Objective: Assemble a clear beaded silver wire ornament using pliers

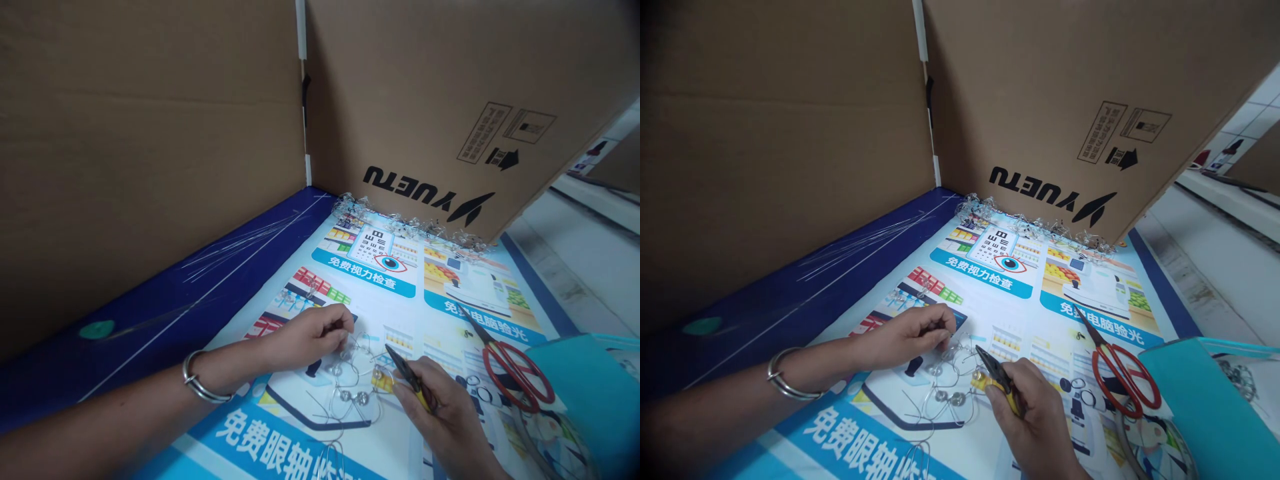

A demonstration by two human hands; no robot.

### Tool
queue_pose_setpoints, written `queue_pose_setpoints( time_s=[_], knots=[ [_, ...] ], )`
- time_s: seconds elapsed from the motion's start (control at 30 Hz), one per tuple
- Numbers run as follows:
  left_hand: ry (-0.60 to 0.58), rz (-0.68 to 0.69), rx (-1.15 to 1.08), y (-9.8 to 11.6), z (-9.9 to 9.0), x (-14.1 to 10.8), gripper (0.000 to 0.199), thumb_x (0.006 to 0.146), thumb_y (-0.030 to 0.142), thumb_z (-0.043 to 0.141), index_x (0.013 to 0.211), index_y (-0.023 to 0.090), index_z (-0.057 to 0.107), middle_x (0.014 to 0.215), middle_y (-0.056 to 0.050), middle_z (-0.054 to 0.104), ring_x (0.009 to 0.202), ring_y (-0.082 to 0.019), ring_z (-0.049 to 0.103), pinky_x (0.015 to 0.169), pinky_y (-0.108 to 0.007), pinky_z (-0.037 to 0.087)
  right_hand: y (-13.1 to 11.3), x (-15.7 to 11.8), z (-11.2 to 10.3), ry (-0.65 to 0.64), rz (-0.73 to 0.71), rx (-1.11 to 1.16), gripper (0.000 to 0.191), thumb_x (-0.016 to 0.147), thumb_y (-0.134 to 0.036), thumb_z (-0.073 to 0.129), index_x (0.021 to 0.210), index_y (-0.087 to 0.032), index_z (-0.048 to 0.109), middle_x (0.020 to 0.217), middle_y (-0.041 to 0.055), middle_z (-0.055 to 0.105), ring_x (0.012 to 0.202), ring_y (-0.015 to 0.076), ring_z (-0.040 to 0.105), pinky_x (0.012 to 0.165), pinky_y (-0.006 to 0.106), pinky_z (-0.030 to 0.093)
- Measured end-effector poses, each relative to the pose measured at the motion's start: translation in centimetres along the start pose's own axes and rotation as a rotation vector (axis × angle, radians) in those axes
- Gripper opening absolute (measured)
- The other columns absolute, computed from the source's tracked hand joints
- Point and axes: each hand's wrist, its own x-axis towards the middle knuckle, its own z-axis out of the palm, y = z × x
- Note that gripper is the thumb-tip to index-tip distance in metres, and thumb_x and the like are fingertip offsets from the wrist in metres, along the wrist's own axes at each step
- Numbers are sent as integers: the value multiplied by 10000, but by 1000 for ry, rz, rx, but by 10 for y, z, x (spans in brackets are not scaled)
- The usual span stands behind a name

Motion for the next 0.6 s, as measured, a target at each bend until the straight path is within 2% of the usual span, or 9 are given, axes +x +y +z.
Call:
queue_pose_setpoints(
  time_s=[0.27, 0.47, 0.6],
  knots=[
    [5, 24, 3, 2, -1, -1, 104, 804, 121, 405, 812, 179, 491, 723, 22, 559, 653, -102, 512, 594, -205, 387, 0, -1, 0, 2, 12, 0, 168, 836, -342, 483, 847, -194, 562, 748, 29, 547, 703, 164, 538, 627, 253, 436],
    [-8, -41, -49, -3, 1, -1, 70, 833, 175, 402, 848, 181, 470, 706, 26, 534, 598, -95, 553, 513, -183, 390, -1, 1, 0, -5, -3, -2, 163, 840, -336, 474, 848, -196, 558, 744, 29, 546, 708, 165, 532, 623, 257, 435],
    [-15, -46, -73, -3, 1, -2, 71, 839, 179, 395, 851, 183, 465, 710, 27, 533, 606, -99, 565, 516, -185, 396, -1, 1, 0, -10, 9, -10, 166, 841, -334, 473, 854, -189, 555, 757, 35, 545, 720, 169, 530, 628, 265, 431]
  ],
)
